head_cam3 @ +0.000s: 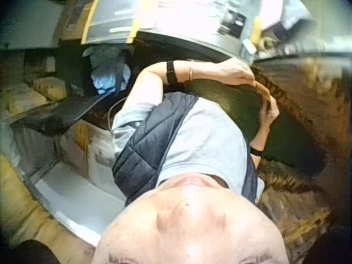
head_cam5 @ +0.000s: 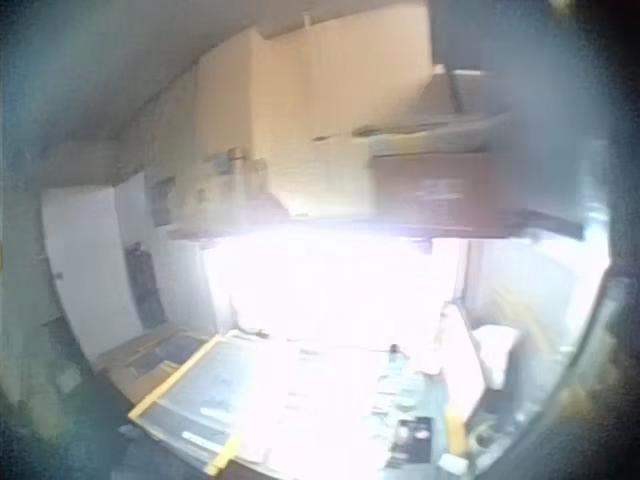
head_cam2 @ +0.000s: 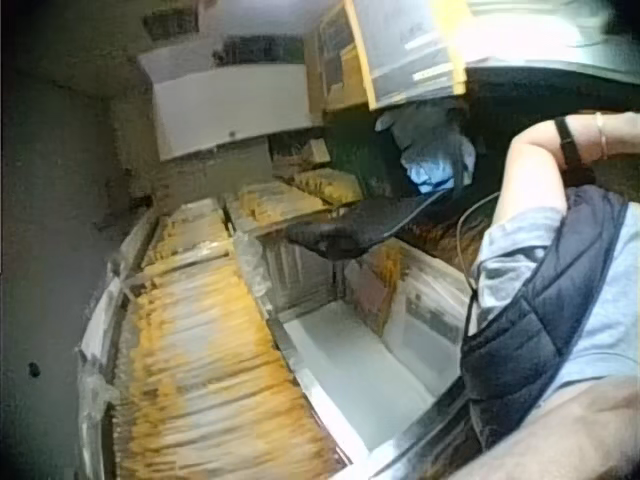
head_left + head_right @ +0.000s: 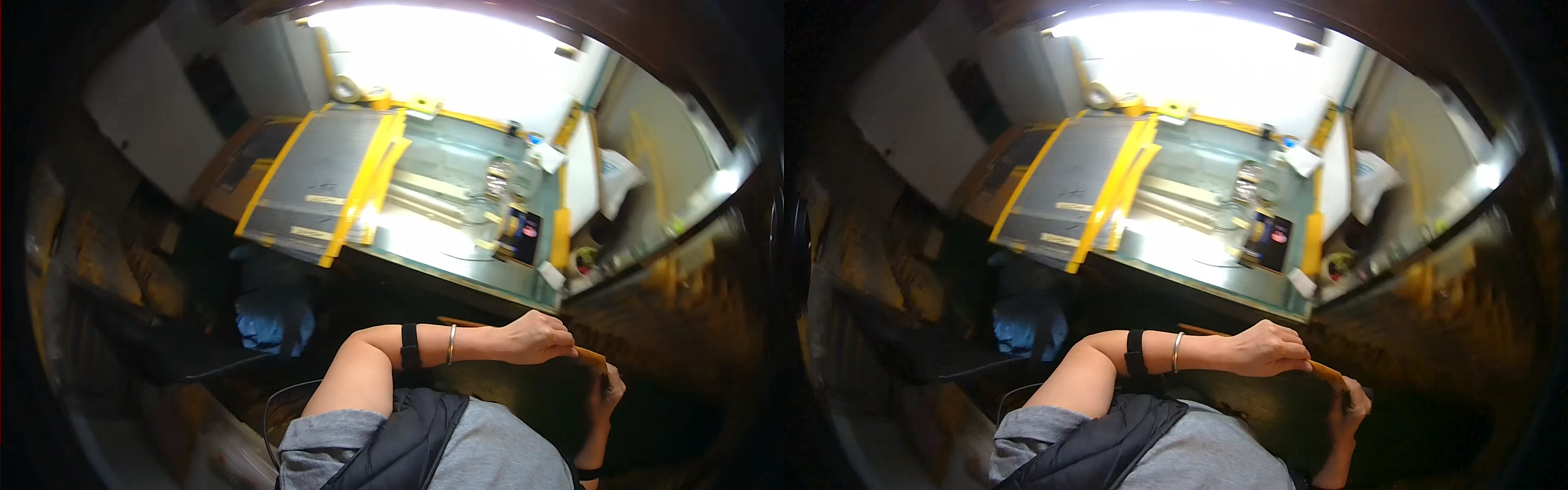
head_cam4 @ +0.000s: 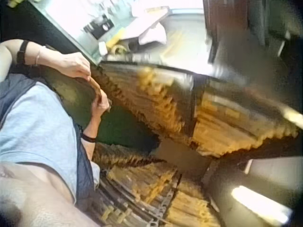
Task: Picking up stencils or printed films from a light table and filing them into a hanging storage system.
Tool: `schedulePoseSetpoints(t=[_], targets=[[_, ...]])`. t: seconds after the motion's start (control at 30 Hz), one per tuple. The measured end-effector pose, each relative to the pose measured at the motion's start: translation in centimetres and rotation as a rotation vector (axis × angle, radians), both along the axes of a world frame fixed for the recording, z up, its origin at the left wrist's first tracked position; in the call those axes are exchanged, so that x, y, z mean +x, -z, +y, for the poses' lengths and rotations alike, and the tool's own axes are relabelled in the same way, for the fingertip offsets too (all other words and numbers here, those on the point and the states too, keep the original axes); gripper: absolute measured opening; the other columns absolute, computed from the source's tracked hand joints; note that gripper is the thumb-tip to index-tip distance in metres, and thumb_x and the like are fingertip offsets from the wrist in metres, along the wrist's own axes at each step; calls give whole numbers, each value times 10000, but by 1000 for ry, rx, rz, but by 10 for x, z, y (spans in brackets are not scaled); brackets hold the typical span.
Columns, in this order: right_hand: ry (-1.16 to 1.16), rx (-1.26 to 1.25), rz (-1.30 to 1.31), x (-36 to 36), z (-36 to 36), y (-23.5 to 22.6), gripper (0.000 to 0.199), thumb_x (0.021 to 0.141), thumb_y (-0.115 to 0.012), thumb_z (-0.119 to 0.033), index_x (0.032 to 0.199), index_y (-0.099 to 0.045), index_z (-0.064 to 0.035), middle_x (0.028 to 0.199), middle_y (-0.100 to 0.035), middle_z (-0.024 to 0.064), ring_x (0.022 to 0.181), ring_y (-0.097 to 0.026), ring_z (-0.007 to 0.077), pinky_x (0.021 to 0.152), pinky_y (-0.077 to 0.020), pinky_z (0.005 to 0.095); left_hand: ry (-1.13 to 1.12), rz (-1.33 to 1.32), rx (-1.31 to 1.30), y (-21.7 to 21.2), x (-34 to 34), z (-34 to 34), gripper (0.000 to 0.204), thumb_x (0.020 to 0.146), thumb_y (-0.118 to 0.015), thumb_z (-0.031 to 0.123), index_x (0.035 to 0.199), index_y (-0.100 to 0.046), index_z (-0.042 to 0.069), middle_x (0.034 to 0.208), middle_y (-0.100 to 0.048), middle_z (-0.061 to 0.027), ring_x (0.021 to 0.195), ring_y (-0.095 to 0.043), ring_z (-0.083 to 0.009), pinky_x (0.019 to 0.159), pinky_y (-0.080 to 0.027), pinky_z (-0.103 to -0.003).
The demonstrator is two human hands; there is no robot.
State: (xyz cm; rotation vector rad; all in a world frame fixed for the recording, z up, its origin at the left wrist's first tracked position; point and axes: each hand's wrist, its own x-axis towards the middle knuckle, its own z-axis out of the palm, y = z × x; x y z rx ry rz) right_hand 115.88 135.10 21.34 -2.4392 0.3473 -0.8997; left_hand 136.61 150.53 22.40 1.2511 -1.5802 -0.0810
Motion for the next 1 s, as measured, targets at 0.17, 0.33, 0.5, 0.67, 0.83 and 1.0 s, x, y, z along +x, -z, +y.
schedulePoseSetpoints(t=[0.17, 0.33, 0.5, 0.67, 0.83, 1.0], targets=[[170, -112, -77, -102, -67, -30, 153, 777, -646, 32, 920, -646, -22, 822, -675, 128, 725, -673, 270, 646, -515, 325, 143, 204, 31, -23, -90, -112, 86, 823, -670, 90, 819, -659, 5, 779, -636, -139, 708, -627, -286, 599, -498, -351], [435, 140, -136, -181, -107, -81, 212, 775, -689, -13, 978, -634, 7, 832, -672, 150, 709, -672, 225, 606, -509, 290, 311, 422, 213, -41, -167, -223, 179, 898, -613, 140, 853, -675, -21, 703, -631, -114, 637, -564, -132, 561, -446, -287], [815, 95, -386, -279, -124, -86, 283, 825, -665, -49, 1094, -596, 4, 996, -671, 133, 889, -654, 180, 776, -503, 275, 624, 307, 185, -77, -264, -322, 178, 888, -621, 140, 858, -677, -26, 699, -640, -106, 617, -576, -133, 572, -442, -265], [1259, 159, -615, -348, -138, -72, 265, 879, -615, -73, 1126, -574, 14, 1019, -665, 111, 932, -631, 164, 821, -487, 281, 867, 295, 119, -82, -357, -421, 188, 886, -618, 134, 836, -667, -40, 687, -636, -105, 617, -572, -125, 573, -437, -254], [1590, 86, -433, -383, -153, -85, 197, 876, -619, -92, 1042, -639, 11, 955, -675, 100, 850, -614, 140, 782, -474, 266, 1152, 328, 94, -105, -438, -505, 204, 885, -617, 131, 772, -650, -36, 636, -617, -90, 569, -541, -103, 521, -417, -263], [1748, 111, -264, -393, -149, -118, 193, 856, -634, -75, 1029, -648, 8, 972, -681, 124, 869, -647, 178, 782, -490, 282, 1338, 197, -292, -157, -515, -572, 166, 841, -642, 105, 720, -637, -9, 635, -604, -124, 532, -577, -227, 497, -436, -317]])
